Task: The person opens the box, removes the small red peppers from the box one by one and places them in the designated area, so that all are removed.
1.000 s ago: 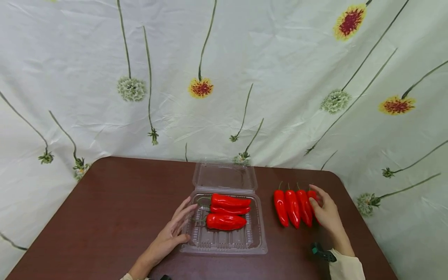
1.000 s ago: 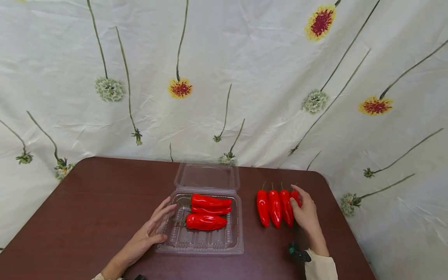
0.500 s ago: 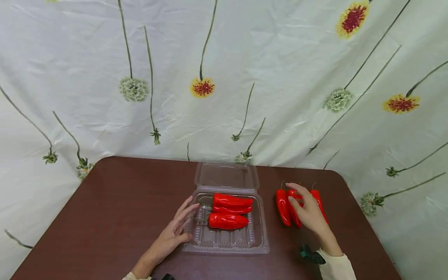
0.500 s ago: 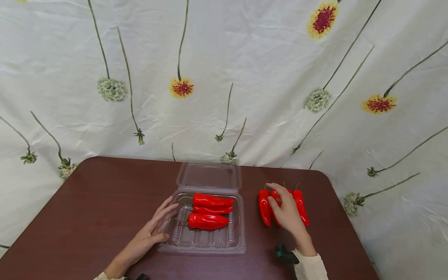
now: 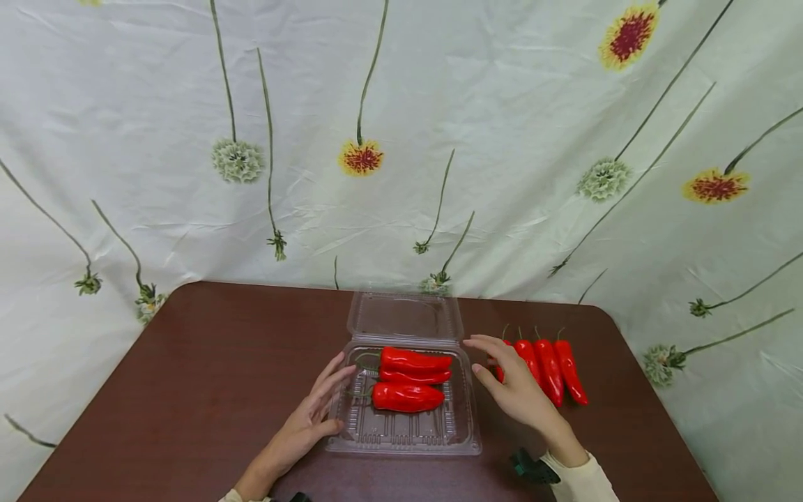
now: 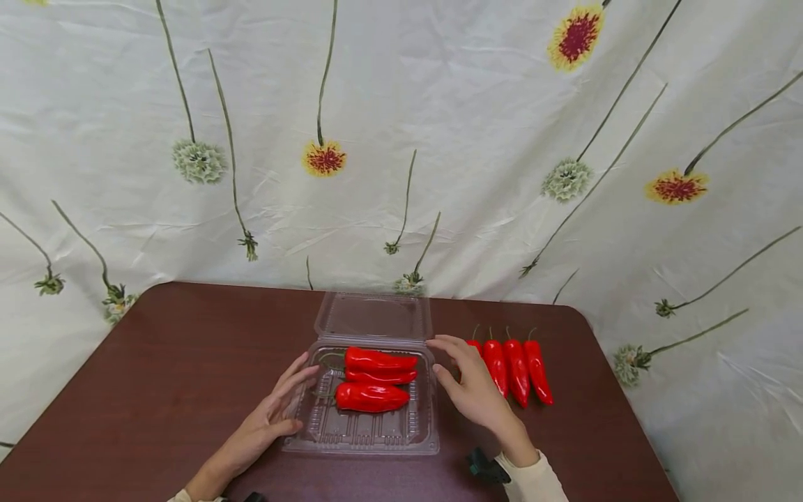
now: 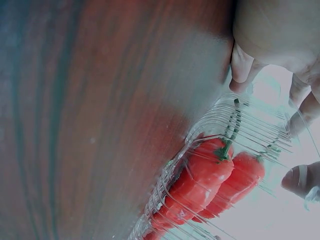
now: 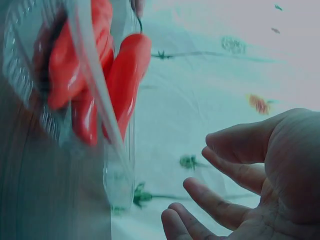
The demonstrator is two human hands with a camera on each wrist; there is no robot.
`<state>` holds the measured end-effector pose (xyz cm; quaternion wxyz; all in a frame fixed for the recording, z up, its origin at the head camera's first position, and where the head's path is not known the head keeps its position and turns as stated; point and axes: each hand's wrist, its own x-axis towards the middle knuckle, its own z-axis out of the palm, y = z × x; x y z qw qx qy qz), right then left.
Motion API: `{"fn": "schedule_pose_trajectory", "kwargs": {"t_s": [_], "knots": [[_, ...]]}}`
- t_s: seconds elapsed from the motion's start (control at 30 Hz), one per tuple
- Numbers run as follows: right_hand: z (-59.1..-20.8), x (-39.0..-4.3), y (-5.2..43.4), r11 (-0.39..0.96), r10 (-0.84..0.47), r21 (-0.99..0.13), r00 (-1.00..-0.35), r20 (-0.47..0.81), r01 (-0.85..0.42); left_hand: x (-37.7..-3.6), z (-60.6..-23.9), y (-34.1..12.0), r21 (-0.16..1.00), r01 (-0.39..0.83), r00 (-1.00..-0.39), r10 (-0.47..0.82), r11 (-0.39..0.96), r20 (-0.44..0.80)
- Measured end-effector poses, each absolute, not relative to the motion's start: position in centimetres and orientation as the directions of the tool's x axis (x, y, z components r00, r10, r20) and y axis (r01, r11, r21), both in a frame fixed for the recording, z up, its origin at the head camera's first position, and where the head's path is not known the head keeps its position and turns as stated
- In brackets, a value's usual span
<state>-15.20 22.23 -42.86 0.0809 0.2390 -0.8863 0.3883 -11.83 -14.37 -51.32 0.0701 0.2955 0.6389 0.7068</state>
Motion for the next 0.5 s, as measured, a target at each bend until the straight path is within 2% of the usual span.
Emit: {"fn": "schedule_pose_trajectory", "kwargs": {"t_s": [0.5], "knots": [[-43.6,-14.2,17.8,0.469,-0.537,-0.688,-0.797,0.277,-0.554,-11.8,-51.3,-14.4,0.946,0.272,-0.815,0.480,-0.176,0.324]]}}
